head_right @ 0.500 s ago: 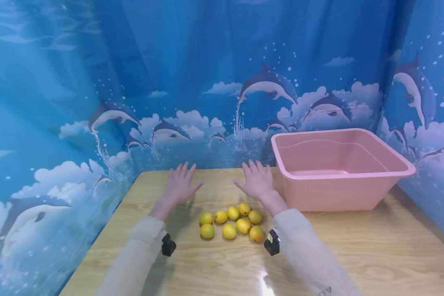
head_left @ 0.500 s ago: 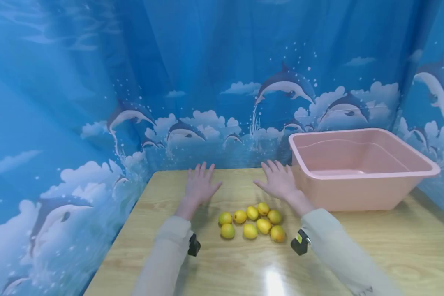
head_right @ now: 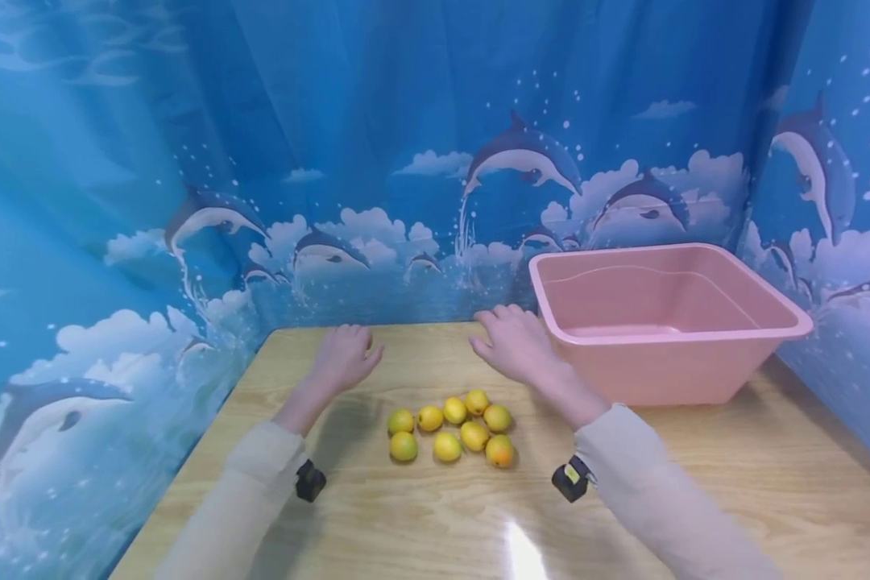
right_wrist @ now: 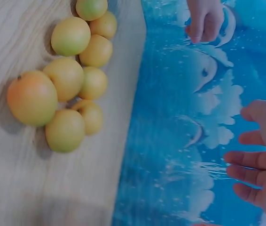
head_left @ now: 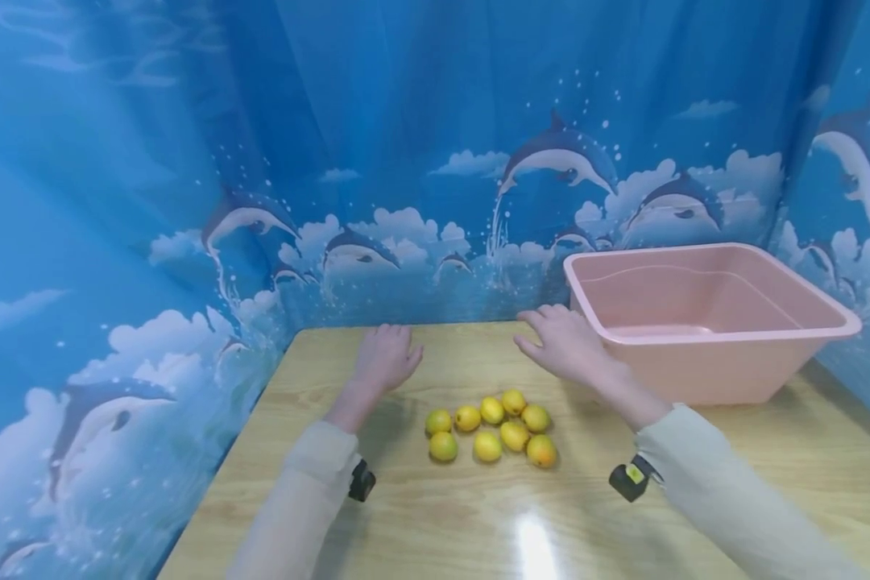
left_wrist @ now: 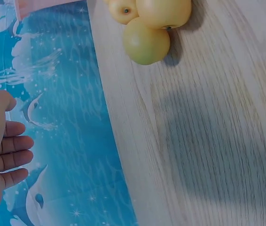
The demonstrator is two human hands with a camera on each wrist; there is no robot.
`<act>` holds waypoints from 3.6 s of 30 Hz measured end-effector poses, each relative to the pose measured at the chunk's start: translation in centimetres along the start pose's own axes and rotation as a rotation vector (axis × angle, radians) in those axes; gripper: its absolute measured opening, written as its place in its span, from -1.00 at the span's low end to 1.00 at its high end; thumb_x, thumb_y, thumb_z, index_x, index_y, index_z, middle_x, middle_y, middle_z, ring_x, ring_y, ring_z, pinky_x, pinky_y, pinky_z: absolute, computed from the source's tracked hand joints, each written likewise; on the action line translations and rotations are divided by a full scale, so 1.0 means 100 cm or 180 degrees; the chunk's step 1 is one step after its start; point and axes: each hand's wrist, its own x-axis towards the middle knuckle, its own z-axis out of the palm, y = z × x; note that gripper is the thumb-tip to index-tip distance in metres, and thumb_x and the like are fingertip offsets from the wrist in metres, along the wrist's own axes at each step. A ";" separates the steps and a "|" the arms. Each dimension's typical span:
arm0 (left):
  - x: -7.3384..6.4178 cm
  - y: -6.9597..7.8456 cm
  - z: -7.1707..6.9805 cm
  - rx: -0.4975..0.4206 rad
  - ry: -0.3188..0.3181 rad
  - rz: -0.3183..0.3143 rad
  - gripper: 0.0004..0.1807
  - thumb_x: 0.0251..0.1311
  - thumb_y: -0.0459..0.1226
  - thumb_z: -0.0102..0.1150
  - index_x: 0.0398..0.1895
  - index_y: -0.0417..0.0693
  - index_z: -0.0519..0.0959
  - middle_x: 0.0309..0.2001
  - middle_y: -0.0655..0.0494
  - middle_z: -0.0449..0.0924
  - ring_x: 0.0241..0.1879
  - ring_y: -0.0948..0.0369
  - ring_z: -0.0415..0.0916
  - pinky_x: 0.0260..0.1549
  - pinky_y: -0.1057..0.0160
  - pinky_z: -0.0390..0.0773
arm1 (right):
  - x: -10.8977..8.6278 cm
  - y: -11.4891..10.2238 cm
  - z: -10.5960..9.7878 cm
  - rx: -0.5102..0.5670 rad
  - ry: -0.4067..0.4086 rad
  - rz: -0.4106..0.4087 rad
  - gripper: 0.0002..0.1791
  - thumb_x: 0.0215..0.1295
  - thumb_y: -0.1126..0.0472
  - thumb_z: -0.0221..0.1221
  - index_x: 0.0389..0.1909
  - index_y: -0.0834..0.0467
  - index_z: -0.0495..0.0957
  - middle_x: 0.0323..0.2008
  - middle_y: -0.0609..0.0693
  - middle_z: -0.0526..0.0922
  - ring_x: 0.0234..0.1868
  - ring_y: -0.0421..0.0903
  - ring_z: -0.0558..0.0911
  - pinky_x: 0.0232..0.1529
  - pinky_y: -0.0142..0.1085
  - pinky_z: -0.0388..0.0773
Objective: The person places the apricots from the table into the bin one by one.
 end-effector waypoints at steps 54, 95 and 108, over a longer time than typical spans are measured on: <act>-0.051 0.018 0.049 0.0352 -0.1006 0.0965 -0.28 0.32 0.20 -0.34 0.28 -0.16 0.28 0.19 -0.11 0.38 0.18 -0.02 0.30 0.19 -0.02 0.18 | -0.137 0.153 -0.042 -0.0535 -0.0388 0.0647 -0.10 0.32 -0.26 -0.13 0.40 0.32 -0.10 0.33 0.41 -0.01 0.29 0.40 0.00 0.15 0.31 -0.13; -0.040 0.018 0.071 -0.0011 -0.1301 0.0674 -0.29 0.30 0.23 -0.35 0.04 -0.19 0.45 0.04 -0.11 0.44 0.13 -0.01 0.32 0.18 0.01 0.17 | -0.145 0.163 -0.051 -0.0109 -0.0551 0.0458 -0.18 0.33 -0.15 -0.04 0.46 0.02 -0.20 0.36 0.37 -0.03 0.33 0.38 -0.08 0.19 0.29 -0.24; -0.039 0.021 0.071 0.0025 -0.1169 0.0794 -0.32 0.25 0.21 -0.20 0.05 -0.20 0.44 0.02 -0.09 0.45 0.12 0.00 0.32 0.18 0.01 0.18 | -0.145 0.162 -0.052 -0.0113 -0.0533 0.0416 -0.16 0.30 -0.15 0.01 0.45 0.06 -0.15 0.33 0.38 0.04 0.30 0.40 -0.01 0.15 0.31 -0.14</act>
